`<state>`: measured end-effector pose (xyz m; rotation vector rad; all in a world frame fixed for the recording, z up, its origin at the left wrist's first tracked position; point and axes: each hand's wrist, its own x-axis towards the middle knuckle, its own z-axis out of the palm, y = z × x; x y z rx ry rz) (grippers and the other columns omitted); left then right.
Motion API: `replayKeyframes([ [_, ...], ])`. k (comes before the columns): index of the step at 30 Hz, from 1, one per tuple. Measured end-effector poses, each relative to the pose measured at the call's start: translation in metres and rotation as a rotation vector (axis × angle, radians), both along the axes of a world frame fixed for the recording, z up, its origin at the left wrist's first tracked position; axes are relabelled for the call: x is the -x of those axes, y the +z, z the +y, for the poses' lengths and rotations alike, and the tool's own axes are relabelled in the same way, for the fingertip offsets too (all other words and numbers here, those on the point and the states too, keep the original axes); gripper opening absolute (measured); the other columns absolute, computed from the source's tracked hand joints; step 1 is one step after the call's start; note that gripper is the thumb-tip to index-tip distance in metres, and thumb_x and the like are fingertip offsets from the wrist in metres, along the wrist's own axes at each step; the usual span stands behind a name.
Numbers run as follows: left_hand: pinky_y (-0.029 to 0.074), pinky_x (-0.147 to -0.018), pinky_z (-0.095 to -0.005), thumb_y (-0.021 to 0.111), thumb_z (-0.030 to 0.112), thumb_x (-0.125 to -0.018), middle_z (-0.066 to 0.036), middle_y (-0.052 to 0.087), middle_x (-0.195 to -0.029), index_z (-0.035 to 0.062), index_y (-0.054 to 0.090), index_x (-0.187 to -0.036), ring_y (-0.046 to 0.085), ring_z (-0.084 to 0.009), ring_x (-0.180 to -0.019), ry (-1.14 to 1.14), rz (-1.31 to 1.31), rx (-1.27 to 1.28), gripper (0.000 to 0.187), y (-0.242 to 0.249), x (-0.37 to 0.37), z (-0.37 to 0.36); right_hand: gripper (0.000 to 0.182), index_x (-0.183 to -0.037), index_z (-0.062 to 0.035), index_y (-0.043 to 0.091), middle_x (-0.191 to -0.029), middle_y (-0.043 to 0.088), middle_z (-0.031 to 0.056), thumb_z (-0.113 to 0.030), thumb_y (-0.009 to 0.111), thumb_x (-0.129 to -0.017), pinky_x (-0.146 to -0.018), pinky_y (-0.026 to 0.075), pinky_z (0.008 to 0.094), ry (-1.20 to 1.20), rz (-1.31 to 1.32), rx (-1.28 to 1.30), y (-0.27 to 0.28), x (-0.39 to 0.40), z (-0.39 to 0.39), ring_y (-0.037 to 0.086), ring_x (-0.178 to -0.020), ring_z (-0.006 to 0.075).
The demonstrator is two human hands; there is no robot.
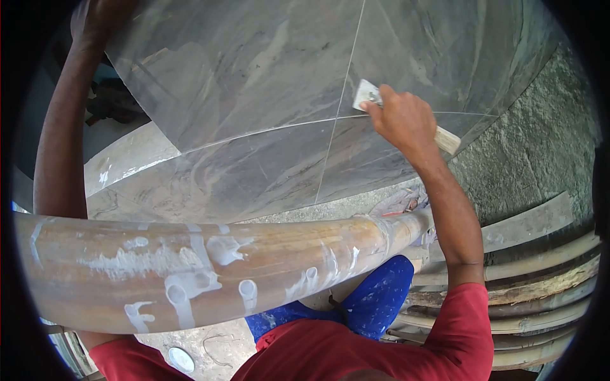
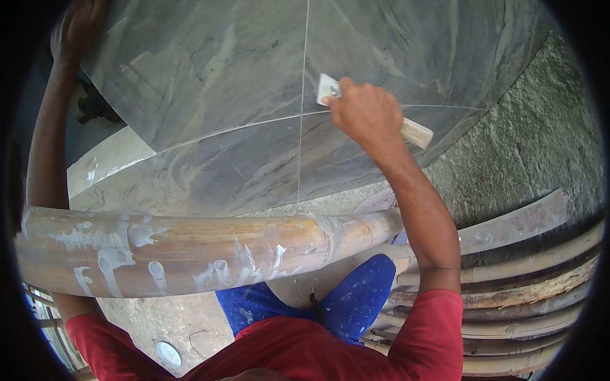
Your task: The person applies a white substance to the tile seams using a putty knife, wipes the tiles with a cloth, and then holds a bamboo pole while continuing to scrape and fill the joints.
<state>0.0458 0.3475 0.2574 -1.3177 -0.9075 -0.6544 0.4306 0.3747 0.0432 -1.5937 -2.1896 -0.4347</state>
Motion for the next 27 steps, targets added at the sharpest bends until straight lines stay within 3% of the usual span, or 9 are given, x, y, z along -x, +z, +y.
replayKeyframes([
  [2,0.021,-0.123,-0.0487,0.05,0.042,-0.101,-0.015,0.036,-0.161,0.0105,0.046,-0.148,0.028,-0.035,-0.151,-0.055,0.012,0.012,0.057,0.0,0.002,0.004,0.037,-0.084,-0.0047,0.062,-0.064,0.066,0.0183,-0.04,0.069,-0.092,-0.058,0.052,0.0513,0.078,-0.035,-0.027,-0.008,0.013,-0.007,0.069,-0.064,0.0392],
  [14,0.02,-0.123,-0.0489,0.047,0.047,-0.102,-0.014,0.035,-0.161,0.0115,0.045,-0.149,0.026,-0.0348,-0.151,-0.038,0.024,-0.011,0.059,0.002,0.005,0.005,0.036,-0.089,-0.0045,0.066,-0.071,0.071,0.0182,-0.041,0.068,-0.092,-0.062,0.055,0.0487,-0.04,-0.049,0.058,0.004,0.01,-0.014,0.071,-0.069,0.0375],
  [20,0.02,-0.123,-0.0493,0.047,0.047,-0.102,-0.014,0.035,-0.161,0.0112,0.046,-0.149,0.026,-0.0346,-0.151,-0.069,0.02,-0.027,0.059,0.001,0.004,0.007,0.04,-0.085,-0.0062,0.064,-0.065,0.067,0.0183,-0.045,0.069,-0.091,-0.056,0.053,0.0509,0.038,-0.04,-0.004,-0.007,0.018,-0.011,0.069,-0.064,0.0388],
  [27,0.021,-0.123,-0.0489,0.047,0.046,-0.102,-0.014,0.036,-0.161,0.0103,0.047,-0.148,0.027,-0.0346,-0.151,-0.079,0.04,-0.002,0.058,-0.001,0.0,-0.001,0.04,-0.085,-0.0064,0.064,-0.064,0.066,0.0178,-0.046,0.07,-0.091,-0.056,0.052,0.0504,-0.042,-0.05,-0.016,-0.001,-0.002,-0.002,0.069,-0.063,0.0394],
])
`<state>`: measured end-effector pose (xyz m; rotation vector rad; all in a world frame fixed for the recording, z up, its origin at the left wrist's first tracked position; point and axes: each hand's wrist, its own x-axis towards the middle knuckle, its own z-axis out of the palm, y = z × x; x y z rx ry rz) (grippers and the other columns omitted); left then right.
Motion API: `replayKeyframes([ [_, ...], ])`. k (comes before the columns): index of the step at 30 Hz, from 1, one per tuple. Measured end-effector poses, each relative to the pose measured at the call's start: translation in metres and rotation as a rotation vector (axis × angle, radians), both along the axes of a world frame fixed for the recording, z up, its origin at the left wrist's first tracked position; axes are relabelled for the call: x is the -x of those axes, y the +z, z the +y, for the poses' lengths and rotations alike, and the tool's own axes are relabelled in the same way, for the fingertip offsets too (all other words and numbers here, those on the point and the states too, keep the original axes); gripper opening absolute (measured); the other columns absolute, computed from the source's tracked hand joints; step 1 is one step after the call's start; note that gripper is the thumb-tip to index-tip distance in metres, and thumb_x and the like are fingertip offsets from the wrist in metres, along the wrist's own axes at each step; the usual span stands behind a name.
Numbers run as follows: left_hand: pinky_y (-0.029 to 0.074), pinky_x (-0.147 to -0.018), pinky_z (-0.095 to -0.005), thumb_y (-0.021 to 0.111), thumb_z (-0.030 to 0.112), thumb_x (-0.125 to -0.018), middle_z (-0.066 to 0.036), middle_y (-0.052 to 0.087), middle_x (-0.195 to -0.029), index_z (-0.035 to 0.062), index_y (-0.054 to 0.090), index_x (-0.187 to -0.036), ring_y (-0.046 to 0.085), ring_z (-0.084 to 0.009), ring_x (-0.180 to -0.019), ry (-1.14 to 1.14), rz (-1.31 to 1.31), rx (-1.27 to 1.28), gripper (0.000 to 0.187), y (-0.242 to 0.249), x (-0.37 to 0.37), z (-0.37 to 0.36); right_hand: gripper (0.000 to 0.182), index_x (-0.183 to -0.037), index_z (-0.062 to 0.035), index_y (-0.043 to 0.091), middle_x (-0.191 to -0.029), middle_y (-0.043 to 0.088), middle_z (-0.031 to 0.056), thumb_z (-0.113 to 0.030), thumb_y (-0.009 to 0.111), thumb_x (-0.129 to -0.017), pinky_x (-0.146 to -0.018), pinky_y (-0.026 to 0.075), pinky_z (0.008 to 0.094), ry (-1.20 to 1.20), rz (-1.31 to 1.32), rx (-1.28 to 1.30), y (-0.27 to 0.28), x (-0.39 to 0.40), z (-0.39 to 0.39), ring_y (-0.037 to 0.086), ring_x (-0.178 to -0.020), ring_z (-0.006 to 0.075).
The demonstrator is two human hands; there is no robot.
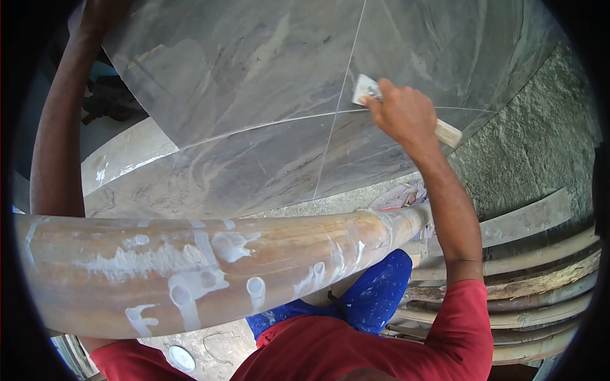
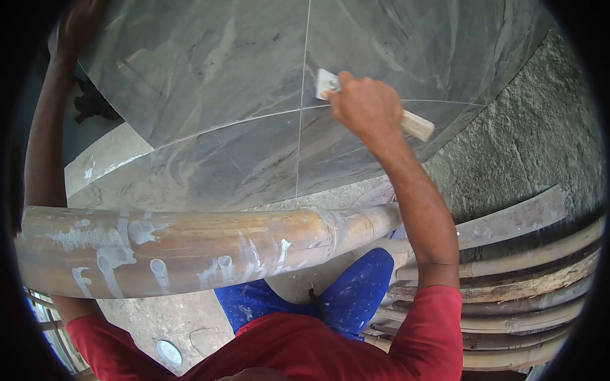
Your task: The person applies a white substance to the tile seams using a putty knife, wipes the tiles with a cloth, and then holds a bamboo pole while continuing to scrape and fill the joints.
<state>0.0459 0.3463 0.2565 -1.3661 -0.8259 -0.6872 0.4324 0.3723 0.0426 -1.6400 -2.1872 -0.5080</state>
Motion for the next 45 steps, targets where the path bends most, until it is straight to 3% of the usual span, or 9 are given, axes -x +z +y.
replayKeyframes([
  [16,0.021,-0.123,-0.0483,0.05,0.048,-0.1,-0.014,0.035,-0.161,0.0115,0.046,-0.149,0.028,-0.0339,-0.151,0.045,0.027,-0.007,0.061,0.005,0.005,0.001,0.041,-0.085,-0.0088,0.06,-0.059,0.064,0.0155,-0.049,0.07,-0.09,-0.052,0.051,0.0493,0.098,-0.015,-0.064,-0.027,-0.019,0.012,0.067,-0.057,0.0384],
  [18,0.024,-0.11,-0.0706,0.043,0.062,-0.097,-0.032,0.058,-0.132,-0.0042,0.058,-0.133,0.046,-0.0524,-0.13,-0.245,0.043,0.105,0.077,0.007,0.002,0.008,0.041,-0.085,-0.0089,0.06,-0.059,0.064,0.0157,-0.049,0.07,-0.09,-0.052,0.051,0.05,0.03,0.015,-0.051,-0.035,-0.025,0.008,0.067,-0.058,0.0386],
  [19,0.024,-0.11,-0.0706,0.043,0.062,-0.097,-0.032,0.058,-0.132,-0.0042,0.058,-0.133,0.046,-0.0524,-0.13,-0.253,0.04,0.106,0.077,0.006,0.001,0.013,0.042,-0.083,-0.0084,0.06,-0.058,0.064,0.0161,-0.048,0.07,-0.09,-0.051,0.05,0.05,0.087,0.003,-0.08,-0.038,-0.01,0.007,0.067,-0.057,0.0387],
  [34,0.028,-0.108,-0.0682,0.034,0.068,-0.099,-0.031,0.058,-0.13,-0.0059,0.058,-0.127,0.049,-0.0485,-0.125,-0.283,0.107,-0.078,0.083,0.011,0.011,0.023,0.041,-0.085,-0.0065,0.064,-0.061,0.066,0.0164,-0.047,0.071,-0.09,-0.052,0.052,0.0483,0.102,0.073,-0.013,-0.043,-0.019,0.01,0.068,-0.056,0.0357],
  [37,0.028,-0.109,-0.0683,0.03,0.07,-0.099,-0.032,0.051,-0.139,-0.0054,0.051,-0.133,0.045,-0.0492,-0.13,-0.154,0.049,0.101,0.086,0.005,0.003,0.003,0.048,-0.082,-0.0051,0.061,-0.058,0.063,0.0175,-0.051,0.07,-0.09,-0.052,0.049,0.0501,0.028,0.126,-0.021,-0.045,-0.031,0.013,0.065,-0.055,0.0389],
  [39,0.017,-0.125,-0.048,0.052,0.047,-0.099,-0.015,0.033,-0.162,0.0118,0.045,-0.149,0.026,-0.0342,-0.152,0.057,-0.167,0.172,0.062,0.0,-0.016,-0.012,0.047,-0.084,-0.0052,0.063,-0.06,0.064,0.0176,-0.052,0.07,-0.089,-0.053,0.049,0.0511,0.069,0.135,-0.026,-0.044,-0.016,0.01,0.066,-0.057,0.0395],
  [40,0.017,-0.125,-0.048,0.052,0.047,-0.099,-0.015,0.033,-0.162,0.0118,0.045,-0.149,0.026,-0.0342,-0.152,0.042,-0.162,0.167,0.062,0.003,-0.011,-0.006,0.047,-0.084,-0.0052,0.063,-0.06,0.064,0.0176,-0.052,0.07,-0.089,-0.053,0.049,0.0511,0.054,0.139,-0.034,-0.043,-0.006,0.008,0.066,-0.057,0.0395],
  [42,0.027,-0.11,-0.0684,0.03,0.072,-0.098,-0.032,0.045,-0.145,-0.0026,0.049,-0.135,0.039,-0.0507,-0.137,-0.111,0.02,0.114,0.086,0.012,0.012,0.011,0.047,-0.086,-0.0048,0.063,-0.064,0.066,0.018,-0.051,0.071,-0.089,-0.056,0.05,0.0514,0.126,0.121,0.061,-0.036,0.011,0.003,0.067,-0.062,0.0403],
  [45,0.027,-0.111,-0.0684,0.028,0.073,-0.098,-0.03,0.042,-0.148,0.0034,0.048,-0.138,0.035,-0.0508,-0.141,-0.113,0.013,0.08,0.083,0.011,0.005,0.008,0.047,-0.091,-0.0044,0.063,-0.067,0.066,0.0184,-0.05,0.071,-0.089,-0.06,0.051,0.0503,0.19,0.114,0.134,-0.031,-0.008,-0.003,0.068,-0.068,0.0409],
])
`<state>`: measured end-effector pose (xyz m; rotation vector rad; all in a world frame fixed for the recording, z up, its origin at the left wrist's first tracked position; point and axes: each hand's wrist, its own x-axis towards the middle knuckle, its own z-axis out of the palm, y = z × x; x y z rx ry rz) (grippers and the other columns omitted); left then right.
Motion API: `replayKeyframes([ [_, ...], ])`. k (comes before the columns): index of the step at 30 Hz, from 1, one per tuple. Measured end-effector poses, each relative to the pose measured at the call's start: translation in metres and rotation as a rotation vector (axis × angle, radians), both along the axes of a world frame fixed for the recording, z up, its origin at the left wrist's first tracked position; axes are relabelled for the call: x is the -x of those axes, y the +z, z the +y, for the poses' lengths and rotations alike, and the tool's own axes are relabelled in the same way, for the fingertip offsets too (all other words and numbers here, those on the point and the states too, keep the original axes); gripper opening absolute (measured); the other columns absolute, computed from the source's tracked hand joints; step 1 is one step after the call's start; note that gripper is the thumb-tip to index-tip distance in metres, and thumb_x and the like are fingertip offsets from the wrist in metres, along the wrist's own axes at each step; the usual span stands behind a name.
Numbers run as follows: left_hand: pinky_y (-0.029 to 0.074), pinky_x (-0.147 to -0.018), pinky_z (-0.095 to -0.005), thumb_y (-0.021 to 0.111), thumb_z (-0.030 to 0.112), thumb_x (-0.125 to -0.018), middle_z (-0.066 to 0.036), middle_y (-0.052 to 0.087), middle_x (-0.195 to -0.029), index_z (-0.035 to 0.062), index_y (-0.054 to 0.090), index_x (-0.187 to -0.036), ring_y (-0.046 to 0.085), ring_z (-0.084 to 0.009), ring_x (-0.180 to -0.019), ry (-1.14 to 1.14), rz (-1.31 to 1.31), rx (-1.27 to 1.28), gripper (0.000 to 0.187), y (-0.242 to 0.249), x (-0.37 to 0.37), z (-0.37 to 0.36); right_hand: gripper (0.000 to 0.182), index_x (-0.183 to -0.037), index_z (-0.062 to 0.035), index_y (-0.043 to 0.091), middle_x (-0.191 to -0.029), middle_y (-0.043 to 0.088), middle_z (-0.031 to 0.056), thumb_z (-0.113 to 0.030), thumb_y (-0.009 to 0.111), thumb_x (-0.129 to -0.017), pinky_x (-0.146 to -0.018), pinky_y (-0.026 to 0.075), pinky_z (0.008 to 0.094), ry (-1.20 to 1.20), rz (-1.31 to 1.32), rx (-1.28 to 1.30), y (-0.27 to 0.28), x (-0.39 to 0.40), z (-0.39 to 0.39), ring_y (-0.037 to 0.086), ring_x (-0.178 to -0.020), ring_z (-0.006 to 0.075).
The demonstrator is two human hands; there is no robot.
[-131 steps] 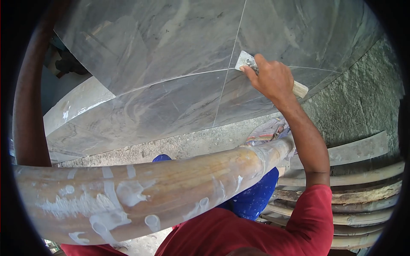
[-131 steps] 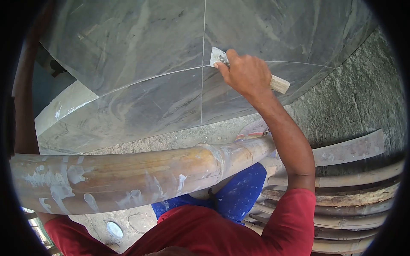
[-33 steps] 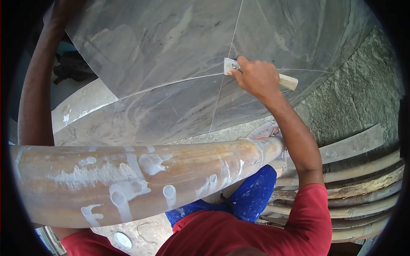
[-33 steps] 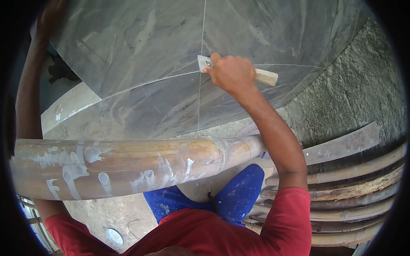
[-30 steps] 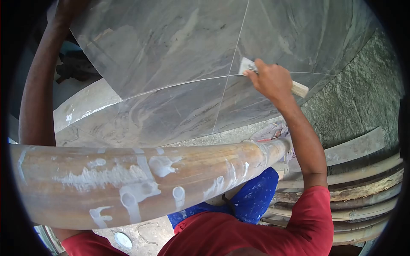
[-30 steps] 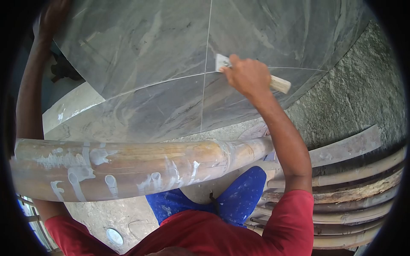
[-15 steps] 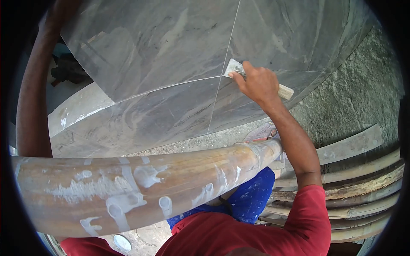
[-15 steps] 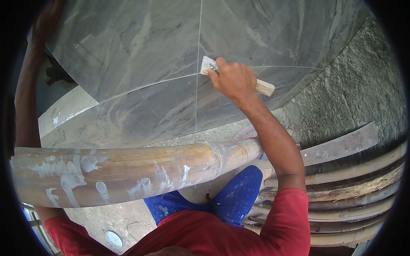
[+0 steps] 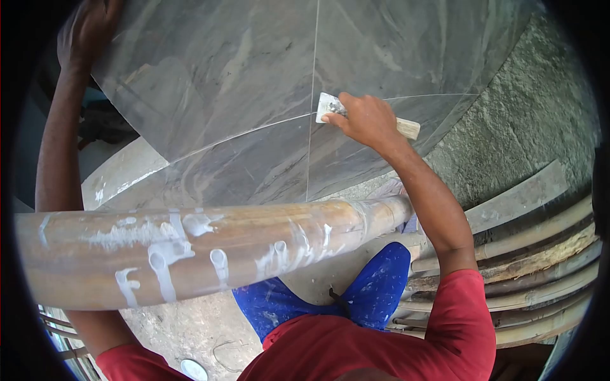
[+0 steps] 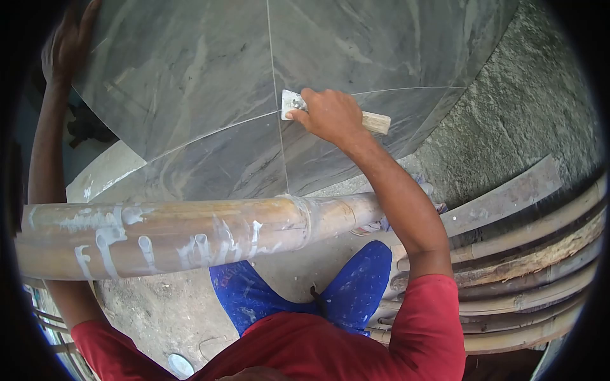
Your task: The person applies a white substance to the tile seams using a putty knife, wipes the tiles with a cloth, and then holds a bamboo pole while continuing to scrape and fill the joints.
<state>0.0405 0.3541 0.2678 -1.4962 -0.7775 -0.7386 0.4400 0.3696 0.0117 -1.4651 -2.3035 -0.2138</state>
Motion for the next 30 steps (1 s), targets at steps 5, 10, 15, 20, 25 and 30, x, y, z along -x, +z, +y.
replayKeyframes([
  [5,0.025,-0.113,-0.0689,0.027,0.072,-0.099,-0.028,0.036,-0.155,0.0097,0.045,-0.143,0.031,-0.0508,-0.144,-0.017,-0.027,0.048,0.078,0.0,-0.006,-0.007,0.035,-0.096,-0.0041,0.06,-0.079,0.071,0.0194,-0.037,0.071,-0.091,-0.063,0.052,0.0463,-0.16,0.277,-0.057,0.043,-0.065,-0.11,0.071,-0.072,0.0355],
  [10,0.02,-0.114,-0.0708,0.031,0.07,-0.099,-0.029,0.03,-0.158,0.0079,0.043,-0.146,0.024,-0.0513,-0.147,-0.024,-0.058,0.107,0.079,-0.002,-0.002,-0.004,0.027,-0.106,0.0012,0.067,-0.088,0.07,0.0072,-0.018,0.075,-0.088,-0.07,0.051,0.0303,0.391,0.835,0.669,0.018,-0.094,-0.25,0.066,-0.079,0.0129],
  [15,0.012,-0.115,-0.072,0.039,0.072,-0.096,-0.028,0.02,-0.163,0.0082,0.037,-0.152,0.018,-0.051,-0.15,-0.113,-0.172,0.258,0.085,-0.036,-0.012,-0.014,0.052,-0.132,0.0022,0.056,-0.105,0.071,0.0157,-0.018,0.076,-0.089,-0.08,0.052,0.0333,0.488,0.713,1.197,-0.087,-0.04,-0.275,0.067,-0.092,0.0178],
  [20,0.014,-0.126,-0.052,0.065,0.04,-0.095,0.002,0.028,-0.166,0.0324,0.042,-0.153,0.021,-0.0229,-0.154,-0.043,0.112,0.246,0.062,-0.097,-0.02,-0.034,0.093,-0.161,-0.0039,0.016,-0.136,0.057,0.0254,-0.012,0.073,-0.088,-0.095,0.05,0.0372,0.347,0.75,1.043,-0.104,-0.014,-0.313,0.062,-0.115,0.0285],
  [25,0.013,-0.127,-0.0487,0.06,0.045,-0.098,0.004,0.03,-0.165,0.0325,0.042,-0.153,0.025,-0.0222,-0.153,-0.078,0.11,0.15,0.059,-0.066,-0.008,-0.014,0.088,-0.16,0.0021,0.014,-0.124,0.059,0.0176,-0.026,0.067,-0.096,-0.081,0.053,0.0323,0.287,1.42,0.764,-0.018,-0.092,-0.299,0.064,-0.092,0.0192],
  [30,0.013,-0.127,-0.0463,0.046,0.059,-0.101,0.006,0.032,-0.164,0.0336,0.041,-0.153,0.026,-0.0209,-0.152,-0.091,0.008,-0.008,0.059,-0.058,-0.001,0.001,0.08,-0.159,-0.002,0.025,-0.11,0.066,0.0162,-0.039,0.064,-0.1,-0.079,0.052,0.0336,0.55,1.048,0.934,0.004,-0.092,-0.284,0.063,-0.088,0.0175],
])
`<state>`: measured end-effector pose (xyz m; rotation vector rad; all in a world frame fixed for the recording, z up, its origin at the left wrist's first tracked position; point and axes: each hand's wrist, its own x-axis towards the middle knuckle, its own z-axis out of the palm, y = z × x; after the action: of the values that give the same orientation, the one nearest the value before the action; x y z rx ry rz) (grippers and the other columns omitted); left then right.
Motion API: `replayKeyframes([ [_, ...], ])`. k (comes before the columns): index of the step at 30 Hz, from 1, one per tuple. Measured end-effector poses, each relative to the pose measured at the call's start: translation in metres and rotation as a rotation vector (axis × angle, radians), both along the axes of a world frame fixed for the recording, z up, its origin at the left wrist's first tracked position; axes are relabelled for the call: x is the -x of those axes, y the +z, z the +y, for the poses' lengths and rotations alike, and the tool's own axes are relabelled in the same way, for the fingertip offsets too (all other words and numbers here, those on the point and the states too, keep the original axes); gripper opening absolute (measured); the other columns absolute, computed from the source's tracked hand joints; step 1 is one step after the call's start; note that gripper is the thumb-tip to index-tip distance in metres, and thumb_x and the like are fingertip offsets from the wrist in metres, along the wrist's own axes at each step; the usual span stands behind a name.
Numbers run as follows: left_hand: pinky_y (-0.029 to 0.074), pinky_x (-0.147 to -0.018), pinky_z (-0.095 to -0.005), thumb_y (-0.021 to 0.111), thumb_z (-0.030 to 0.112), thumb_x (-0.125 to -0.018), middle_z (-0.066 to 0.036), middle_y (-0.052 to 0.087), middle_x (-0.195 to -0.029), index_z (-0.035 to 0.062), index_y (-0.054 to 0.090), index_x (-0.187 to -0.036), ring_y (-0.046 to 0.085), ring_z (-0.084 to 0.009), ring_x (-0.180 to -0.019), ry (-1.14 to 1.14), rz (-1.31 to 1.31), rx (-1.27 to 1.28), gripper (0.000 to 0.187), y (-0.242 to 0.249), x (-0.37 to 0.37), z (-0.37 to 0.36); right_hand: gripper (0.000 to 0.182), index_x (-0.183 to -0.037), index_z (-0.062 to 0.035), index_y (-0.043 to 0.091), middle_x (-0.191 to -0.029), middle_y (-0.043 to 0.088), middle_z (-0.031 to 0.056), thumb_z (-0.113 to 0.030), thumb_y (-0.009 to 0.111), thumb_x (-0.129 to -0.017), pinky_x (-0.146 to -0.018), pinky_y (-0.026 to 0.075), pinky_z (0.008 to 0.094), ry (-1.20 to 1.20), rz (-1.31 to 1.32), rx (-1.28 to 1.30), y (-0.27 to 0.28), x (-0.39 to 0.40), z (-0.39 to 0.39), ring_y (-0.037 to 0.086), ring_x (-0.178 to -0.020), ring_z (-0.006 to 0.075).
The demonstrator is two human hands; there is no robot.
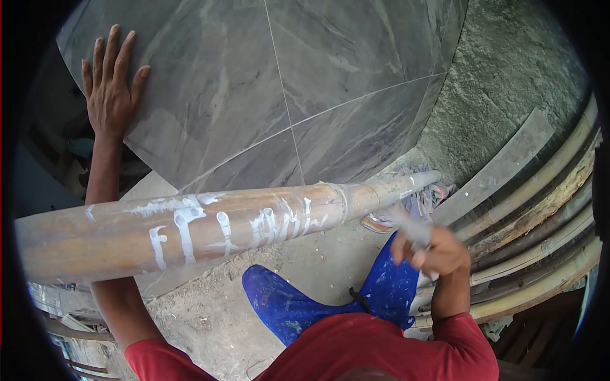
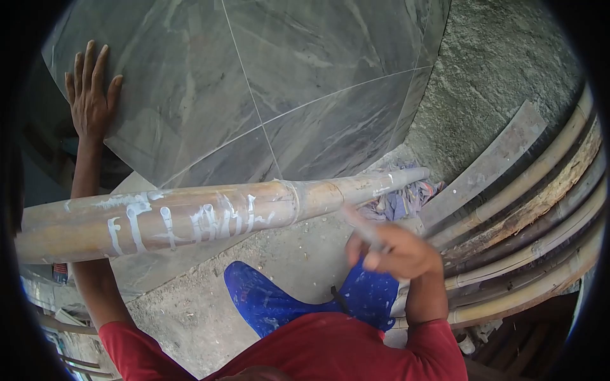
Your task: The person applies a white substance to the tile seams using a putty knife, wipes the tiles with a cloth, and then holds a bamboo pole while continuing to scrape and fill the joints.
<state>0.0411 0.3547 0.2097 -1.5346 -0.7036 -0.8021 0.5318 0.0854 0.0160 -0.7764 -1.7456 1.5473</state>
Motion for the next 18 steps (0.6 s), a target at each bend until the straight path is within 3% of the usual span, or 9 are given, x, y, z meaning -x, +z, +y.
replayKeyframes([
  [2,0.013,-0.127,-0.0458,0.043,0.063,-0.099,0.007,0.03,-0.165,0.0344,0.04,-0.154,0.024,-0.02,-0.153,0.017,-0.013,-0.008,0.062,0.0,-0.002,0.0,0.071,-0.16,-0.0087,0.028,-0.123,0.066,0.0167,-0.036,0.059,-0.103,-0.087,0.052,0.0353,0.357,-0.079,0.009,-0.032,0.053,0.005,0.065,-0.094,0.0203],
  [4,0.012,-0.128,-0.0456,0.042,0.065,-0.099,0.007,0.029,-0.165,0.0346,0.039,-0.154,0.023,-0.0196,-0.153,0.034,-0.014,-0.001,0.063,-0.001,-0.004,-0.001,0.064,-0.16,-0.0127,0.03,-0.132,0.064,0.0181,-0.033,0.057,-0.105,-0.092,0.05,0.0355,0.219,-0.189,-0.118,-0.114,0.106,0.012,0.065,-0.099,0.0206],
  [6,0.01,-0.128,-0.0446,0.039,0.068,-0.098,0.008,0.027,-0.165,0.0352,0.036,-0.155,0.021,-0.0186,-0.154,0.072,-0.027,0.015,0.066,-0.003,-0.003,0.0,0.064,-0.16,-0.014,0.03,-0.123,0.066,0.0177,-0.031,0.056,-0.105,-0.091,0.05,0.0338,-0.108,-0.251,0.259,-0.158,0.138,0.047,0.064,-0.103,0.0181],
  [8,0.01,-0.128,-0.0448,0.039,0.068,-0.098,0.008,0.027,-0.165,0.035,0.036,-0.155,0.021,-0.0184,-0.154,0.074,-0.008,0.001,0.066,-0.003,-0.003,0.002,0.062,-0.16,-0.0141,0.03,-0.111,0.067,0.0141,-0.03,0.054,-0.105,-0.08,0.052,0.033,-0.287,-0.307,0.423,-0.203,0.151,0.116,0.065,-0.088,0.017],
  [10,0.011,-0.128,-0.0467,0.038,0.067,-0.099,0.005,0.028,-0.166,0.033,0.036,-0.156,0.021,-0.0202,-0.154,0.092,0.0,-0.009,0.067,-0.003,-0.002,0.003,0.062,-0.16,-0.0114,0.029,-0.095,0.065,0.0088,-0.027,0.053,-0.105,-0.061,0.052,0.0318,-0.609,0.383,0.278,-0.271,0.179,0.197,0.06,-0.066,0.0137],
  [12,0.011,-0.127,-0.0477,0.038,0.067,-0.099,0.004,0.028,-0.166,0.0317,0.037,-0.156,0.021,-0.0214,-0.154,0.108,0.014,-0.017,0.066,-0.002,-0.004,0.002,0.064,-0.16,-0.0071,0.027,-0.092,0.064,0.0083,-0.027,0.053,-0.105,-0.047,0.048,0.0288,-0.913,0.42,0.173,-0.128,0.179,0.187,0.053,-0.054,0.0098],
  [16,0.013,-0.126,-0.0492,0.039,0.065,-0.1,0.0,0.03,-0.165,0.0278,0.039,-0.155,0.023,-0.0246,-0.154,0.129,0.038,-0.013,0.067,-0.002,-0.003,0.004,0.068,-0.16,-0.0082,0.026,-0.087,0.056,0.0035,-0.027,0.058,-0.104,-0.043,0.046,0.0254,-0.974,0.589,0.175,-0.089,0.192,0.227,0.05,-0.053,0.008],
  [18,0.013,-0.126,-0.0491,0.039,0.063,-0.101,-0.002,0.031,-0.165,0.0261,0.039,-0.155,0.023,-0.0252,-0.154,0.136,0.041,-0.023,0.066,-0.002,-0.004,0.004,0.067,-0.158,-0.0012,0.026,-0.104,0.067,0.0183,-0.029,0.054,-0.105,-0.058,0.055,0.0297,-0.916,0.424,0.165,-0.077,0.193,0.232,0.065,-0.067,0.0167],
])
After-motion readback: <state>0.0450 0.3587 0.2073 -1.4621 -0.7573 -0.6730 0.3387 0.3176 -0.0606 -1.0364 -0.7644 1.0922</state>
